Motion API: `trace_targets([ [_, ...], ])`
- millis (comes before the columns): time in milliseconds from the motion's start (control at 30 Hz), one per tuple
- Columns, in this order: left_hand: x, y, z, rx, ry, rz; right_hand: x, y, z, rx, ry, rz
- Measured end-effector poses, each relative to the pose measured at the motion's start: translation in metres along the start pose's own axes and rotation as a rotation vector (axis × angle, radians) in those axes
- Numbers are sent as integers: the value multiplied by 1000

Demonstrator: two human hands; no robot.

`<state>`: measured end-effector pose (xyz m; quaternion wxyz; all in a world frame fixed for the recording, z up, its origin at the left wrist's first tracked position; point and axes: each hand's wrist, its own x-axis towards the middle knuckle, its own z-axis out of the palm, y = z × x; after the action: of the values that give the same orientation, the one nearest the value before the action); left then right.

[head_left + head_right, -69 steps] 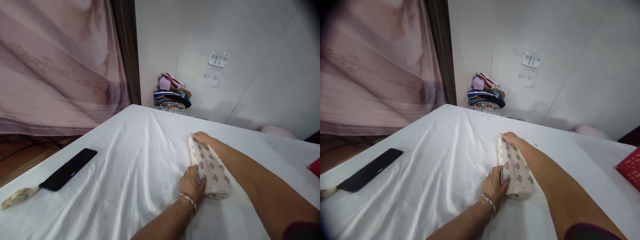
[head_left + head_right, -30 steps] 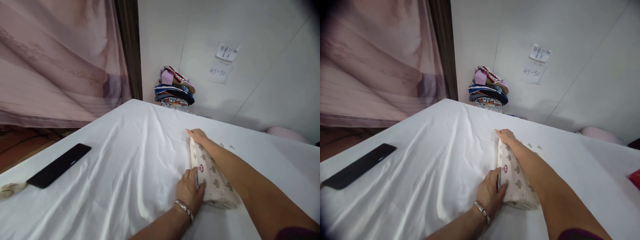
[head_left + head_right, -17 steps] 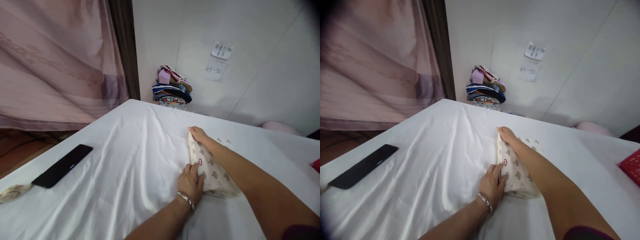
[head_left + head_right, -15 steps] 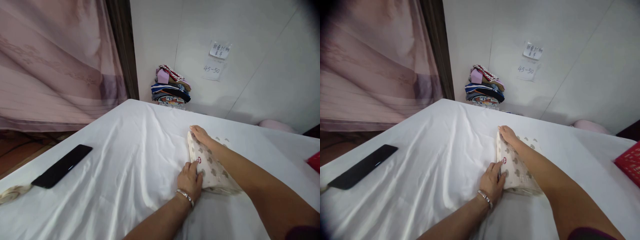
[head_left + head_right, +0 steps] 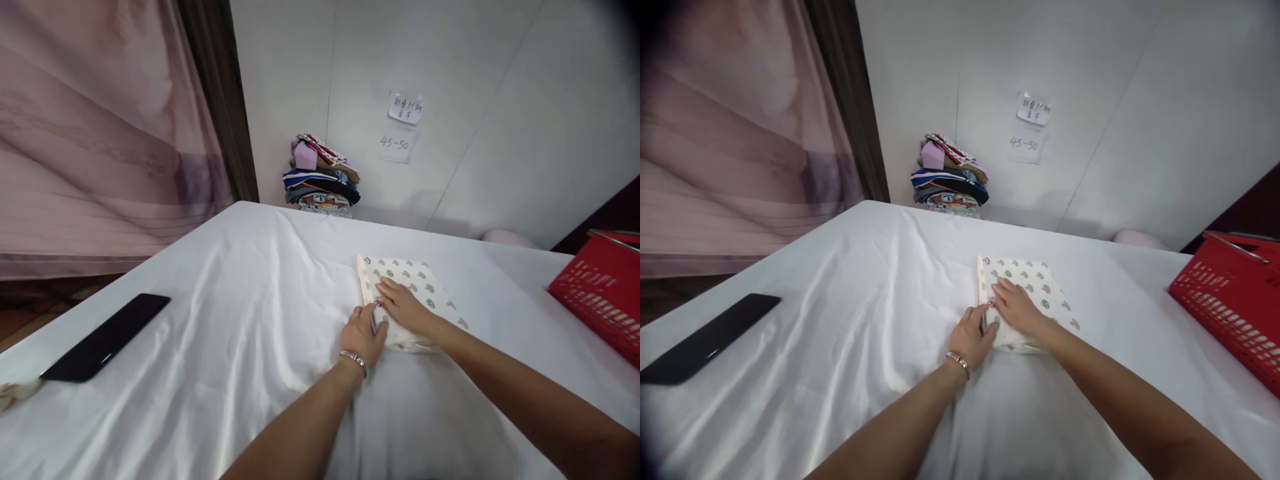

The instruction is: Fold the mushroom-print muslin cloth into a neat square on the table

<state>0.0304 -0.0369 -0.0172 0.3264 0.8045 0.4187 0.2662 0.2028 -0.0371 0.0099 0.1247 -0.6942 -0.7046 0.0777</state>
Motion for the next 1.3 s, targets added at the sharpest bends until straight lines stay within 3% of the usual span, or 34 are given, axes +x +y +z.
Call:
trace_targets([
  [300,6,-2,-2,-12,18,21,-124,-4,-21,60,-50,-3],
  [400,6,-1,-2,13,85,124,-143,14,-39,152,98,116],
  [500,3,3,-1,72,144,332,-148,43,-57,373,326,509],
  [567,1,5,-2,134,130,442,-147,61,-63,500,324,699],
  [633,-1,7,-3,191,74,516,-147,72,-62,557,253,778],
  [833,0,6,-7,265,-20,558,-146,78,-51,627,135,837],
  [1067,0,5,-4,286,20,574,-136,85,-46,622,232,789],
  [1300,2,1,-2,264,58,608,-142,84,-37,499,243,754],
])
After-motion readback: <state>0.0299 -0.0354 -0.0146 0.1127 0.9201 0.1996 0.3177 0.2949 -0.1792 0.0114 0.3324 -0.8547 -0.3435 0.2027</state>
